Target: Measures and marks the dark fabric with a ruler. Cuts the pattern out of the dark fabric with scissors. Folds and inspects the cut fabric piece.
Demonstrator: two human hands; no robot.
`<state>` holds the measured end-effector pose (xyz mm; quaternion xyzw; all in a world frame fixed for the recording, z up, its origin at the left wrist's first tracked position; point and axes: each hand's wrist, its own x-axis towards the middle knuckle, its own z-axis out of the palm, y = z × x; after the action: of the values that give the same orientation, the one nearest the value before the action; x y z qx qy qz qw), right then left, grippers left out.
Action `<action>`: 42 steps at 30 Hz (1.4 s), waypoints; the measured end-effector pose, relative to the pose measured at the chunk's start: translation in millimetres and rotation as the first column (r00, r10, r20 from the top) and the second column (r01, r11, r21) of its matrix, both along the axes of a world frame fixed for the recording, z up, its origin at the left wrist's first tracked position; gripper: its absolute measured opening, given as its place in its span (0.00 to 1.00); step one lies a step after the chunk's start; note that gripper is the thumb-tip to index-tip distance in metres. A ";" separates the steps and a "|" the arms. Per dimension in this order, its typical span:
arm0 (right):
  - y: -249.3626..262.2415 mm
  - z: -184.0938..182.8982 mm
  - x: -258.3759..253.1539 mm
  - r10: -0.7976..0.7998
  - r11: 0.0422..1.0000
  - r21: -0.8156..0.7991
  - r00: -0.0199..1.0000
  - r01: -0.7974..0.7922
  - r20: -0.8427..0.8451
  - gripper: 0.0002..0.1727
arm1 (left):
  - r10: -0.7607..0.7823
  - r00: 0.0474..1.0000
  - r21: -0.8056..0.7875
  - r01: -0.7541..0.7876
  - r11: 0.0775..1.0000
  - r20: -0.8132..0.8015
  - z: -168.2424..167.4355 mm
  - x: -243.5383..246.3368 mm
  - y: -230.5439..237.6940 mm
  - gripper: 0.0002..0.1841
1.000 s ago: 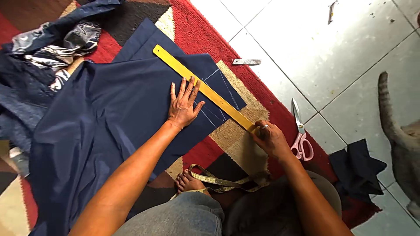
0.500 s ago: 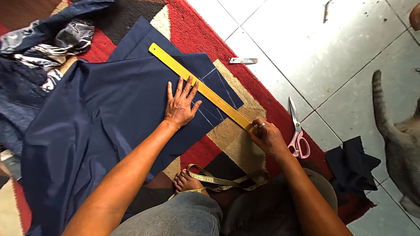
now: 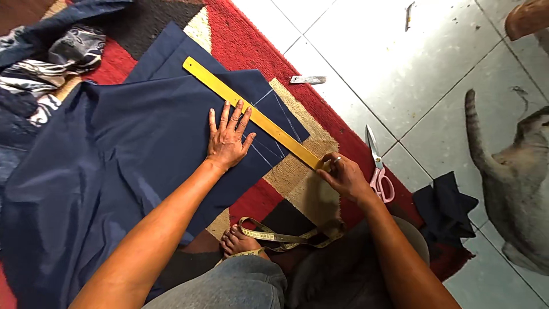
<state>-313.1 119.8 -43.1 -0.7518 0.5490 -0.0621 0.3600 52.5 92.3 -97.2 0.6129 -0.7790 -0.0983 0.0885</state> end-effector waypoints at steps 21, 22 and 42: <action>-132.9 7.5 187.3 0.104 0.992 -0.076 0.995 -0.102 0.014 0.15 | 0.083 0.996 -0.027 -0.083 0.996 -0.019 2.7 -13.5 -3.9 0.34; -133.6 5.2 188.5 0.116 0.990 -0.085 0.993 -0.117 -0.015 0.14 | 0.083 0.996 -0.028 -0.083 0.996 -0.024 2.7 -13.7 -4.0 0.34; -63.5 24.0 72.5 0.254 0.959 -0.052 0.930 -0.277 -0.266 0.08 | 0.090 0.996 -0.059 -0.091 0.994 -0.015 -3.9 -16.4 -3.4 0.36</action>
<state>-240.6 56.2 -19.1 -0.8361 0.4806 0.0607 0.2574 36.0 88.9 -101.0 0.6442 -0.7523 -0.0749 0.1159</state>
